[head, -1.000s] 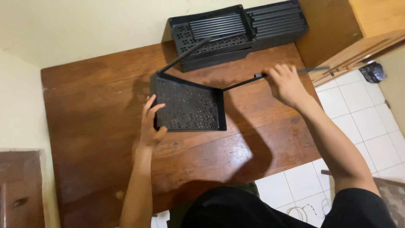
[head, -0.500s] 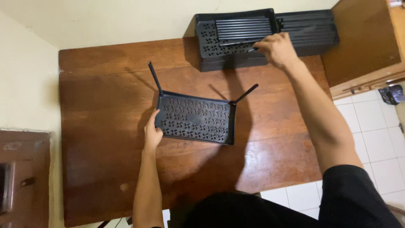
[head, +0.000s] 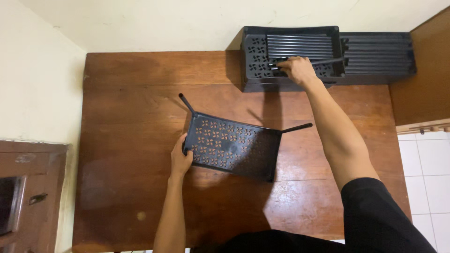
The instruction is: The person inserts black rods into the corners of a perforated black plastic tray to form a frame, then stacks additional trays on top. The person handles the trays and rods by hand on a wooden table.
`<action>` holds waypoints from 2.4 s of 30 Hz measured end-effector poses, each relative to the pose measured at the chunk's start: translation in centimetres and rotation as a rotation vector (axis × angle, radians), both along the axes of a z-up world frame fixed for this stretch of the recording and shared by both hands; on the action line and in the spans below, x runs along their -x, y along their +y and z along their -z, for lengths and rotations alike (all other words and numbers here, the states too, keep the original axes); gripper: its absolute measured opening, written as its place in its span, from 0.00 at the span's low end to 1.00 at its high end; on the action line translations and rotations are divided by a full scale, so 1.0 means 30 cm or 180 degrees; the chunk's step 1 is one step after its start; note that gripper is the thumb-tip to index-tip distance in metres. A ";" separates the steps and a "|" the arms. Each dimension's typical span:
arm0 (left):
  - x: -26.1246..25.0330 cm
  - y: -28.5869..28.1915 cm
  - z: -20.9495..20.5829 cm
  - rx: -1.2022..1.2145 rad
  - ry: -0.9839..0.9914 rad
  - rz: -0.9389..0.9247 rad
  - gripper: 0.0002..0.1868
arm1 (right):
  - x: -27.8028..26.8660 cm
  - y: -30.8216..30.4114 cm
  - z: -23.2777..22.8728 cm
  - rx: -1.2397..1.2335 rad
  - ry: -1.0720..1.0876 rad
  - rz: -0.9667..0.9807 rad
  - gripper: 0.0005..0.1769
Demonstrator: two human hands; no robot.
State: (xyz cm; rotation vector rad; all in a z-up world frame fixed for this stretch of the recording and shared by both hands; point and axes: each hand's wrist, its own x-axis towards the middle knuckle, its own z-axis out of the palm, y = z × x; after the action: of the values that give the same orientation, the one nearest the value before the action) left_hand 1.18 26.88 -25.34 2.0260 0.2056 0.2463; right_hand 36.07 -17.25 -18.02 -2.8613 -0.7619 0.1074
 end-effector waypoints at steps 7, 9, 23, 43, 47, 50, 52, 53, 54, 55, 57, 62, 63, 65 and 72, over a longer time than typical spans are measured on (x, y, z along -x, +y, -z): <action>-0.073 0.036 0.069 -0.0386 0.0260 -0.0011 0.23 | 0.060 -0.018 -0.015 -0.0559 -0.0868 -0.0232 0.18; -0.078 0.033 0.076 -0.0534 0.0249 -0.0020 0.20 | 0.140 -0.063 -0.008 -0.1174 -0.0852 0.0092 0.19; 0.011 -0.542 -0.090 -0.1384 -0.0207 0.1063 0.31 | 0.956 -0.083 0.223 -0.3094 0.1321 0.1255 0.07; -0.003 -0.786 0.087 -0.1815 -0.0555 0.2804 0.41 | 1.134 -0.076 0.447 -0.4939 0.2188 -0.0364 0.24; -0.003 -0.775 0.081 -0.1755 -0.0697 0.2936 0.42 | 1.164 -0.029 0.453 -0.5135 0.1879 0.0317 0.23; -0.004 -0.771 0.055 -0.1838 -0.0651 0.3133 0.42 | 1.221 0.046 0.495 -0.5139 0.0646 0.1296 0.21; -0.003 -0.775 0.048 -0.1776 -0.0710 0.3196 0.42 | 1.233 0.048 0.491 -0.5412 0.0751 0.0978 0.22; -0.004 -0.778 0.049 -0.1770 -0.0758 0.3221 0.41 | 1.225 0.033 0.478 -0.5537 0.0805 0.0820 0.22; -0.008 -0.778 0.050 -0.1760 -0.0795 0.3243 0.40 | 1.204 -0.004 0.450 -0.5314 0.1409 0.0374 0.22; -0.019 -0.778 0.052 -0.1751 -0.0833 0.3264 0.39 | 1.176 -0.041 0.421 -0.5046 0.1995 -0.0067 0.22; -0.034 -0.783 0.063 -0.1541 -0.0943 0.3326 0.41 | 1.127 -0.090 0.384 -0.4451 0.2714 -0.0755 0.23; -0.039 -0.779 0.100 -0.1441 -0.1213 0.3479 0.41 | 1.211 -0.034 0.481 -0.5059 0.1420 0.0289 0.26; -0.041 -0.778 0.101 -0.1440 -0.1170 0.3517 0.42 | 1.223 -0.027 0.499 -0.5165 0.1301 0.0525 0.24; -0.044 -0.769 0.097 -0.1575 -0.1115 0.3602 0.43 | 1.226 -0.030 0.517 -0.5377 0.1038 0.0997 0.22; 0.001 -0.790 0.048 -0.2264 -0.0744 0.3492 0.49 | 1.206 -0.035 0.491 -0.5124 0.1935 0.0188 0.20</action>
State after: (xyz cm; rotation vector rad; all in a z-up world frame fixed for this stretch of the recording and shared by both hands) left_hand 1.15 3.17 -26.76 2.4398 -1.2713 -0.1777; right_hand -0.10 -18.30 -32.74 -1.1983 -0.3070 0.2078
